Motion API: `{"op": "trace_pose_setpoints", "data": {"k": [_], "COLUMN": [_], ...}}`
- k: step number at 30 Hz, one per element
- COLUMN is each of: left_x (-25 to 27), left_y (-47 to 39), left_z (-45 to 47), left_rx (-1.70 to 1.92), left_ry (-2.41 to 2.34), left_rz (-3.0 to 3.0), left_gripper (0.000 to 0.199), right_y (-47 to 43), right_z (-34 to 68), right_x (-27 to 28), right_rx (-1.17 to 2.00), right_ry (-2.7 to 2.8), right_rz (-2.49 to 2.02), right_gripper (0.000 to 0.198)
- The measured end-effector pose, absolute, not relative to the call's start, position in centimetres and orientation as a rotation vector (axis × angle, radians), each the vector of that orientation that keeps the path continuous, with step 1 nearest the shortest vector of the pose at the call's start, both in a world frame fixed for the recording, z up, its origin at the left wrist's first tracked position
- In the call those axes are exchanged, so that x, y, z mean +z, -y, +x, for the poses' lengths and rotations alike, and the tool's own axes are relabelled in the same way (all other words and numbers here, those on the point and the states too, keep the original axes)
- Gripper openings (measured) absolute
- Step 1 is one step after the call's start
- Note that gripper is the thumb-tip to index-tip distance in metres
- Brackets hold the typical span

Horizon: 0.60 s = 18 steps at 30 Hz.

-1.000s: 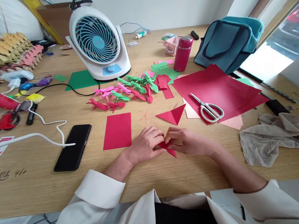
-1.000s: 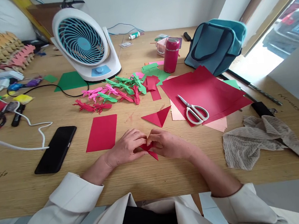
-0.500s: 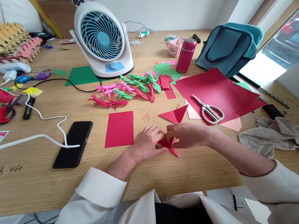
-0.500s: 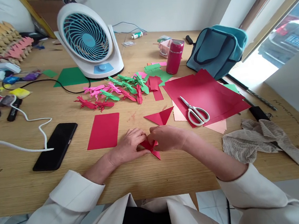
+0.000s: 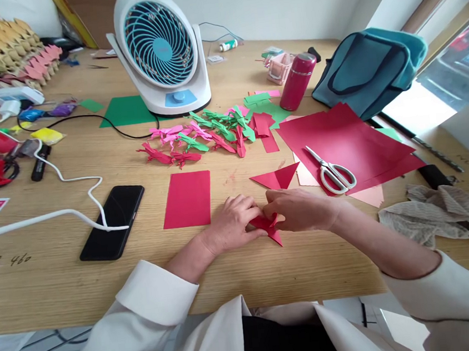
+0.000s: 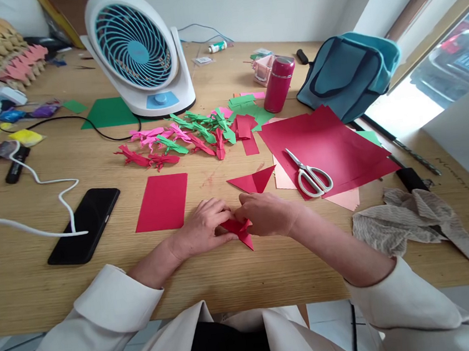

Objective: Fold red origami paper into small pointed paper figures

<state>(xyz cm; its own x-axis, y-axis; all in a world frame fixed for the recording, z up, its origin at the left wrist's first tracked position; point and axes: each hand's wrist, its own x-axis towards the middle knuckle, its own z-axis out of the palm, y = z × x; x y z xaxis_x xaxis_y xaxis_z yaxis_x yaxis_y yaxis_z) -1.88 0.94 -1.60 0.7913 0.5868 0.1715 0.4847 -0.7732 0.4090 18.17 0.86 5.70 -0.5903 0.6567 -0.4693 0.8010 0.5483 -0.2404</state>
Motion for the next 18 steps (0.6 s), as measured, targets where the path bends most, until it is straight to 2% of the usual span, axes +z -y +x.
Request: {"op": "trace_pose_setpoints", "data": {"k": [7,18], "left_x": [-1.71,-1.6], "left_y": [-0.25,-0.08], "left_z": [-1.1,-0.95], "left_rx": [0.423,0.378], "left_ry": [-0.92,-0.952], "left_rz": [2.665,2.68], "left_gripper": [0.044,0.049], "right_y": [-1.13,-1.25], "right_z": [19.12,19.25], "right_x": [4.79,4.85], "right_rx": [-0.765,-0.696], "right_ry": [-2.536,-2.512], "right_rz": [1.169,1.198], "right_gripper": [0.015,0.014]}}
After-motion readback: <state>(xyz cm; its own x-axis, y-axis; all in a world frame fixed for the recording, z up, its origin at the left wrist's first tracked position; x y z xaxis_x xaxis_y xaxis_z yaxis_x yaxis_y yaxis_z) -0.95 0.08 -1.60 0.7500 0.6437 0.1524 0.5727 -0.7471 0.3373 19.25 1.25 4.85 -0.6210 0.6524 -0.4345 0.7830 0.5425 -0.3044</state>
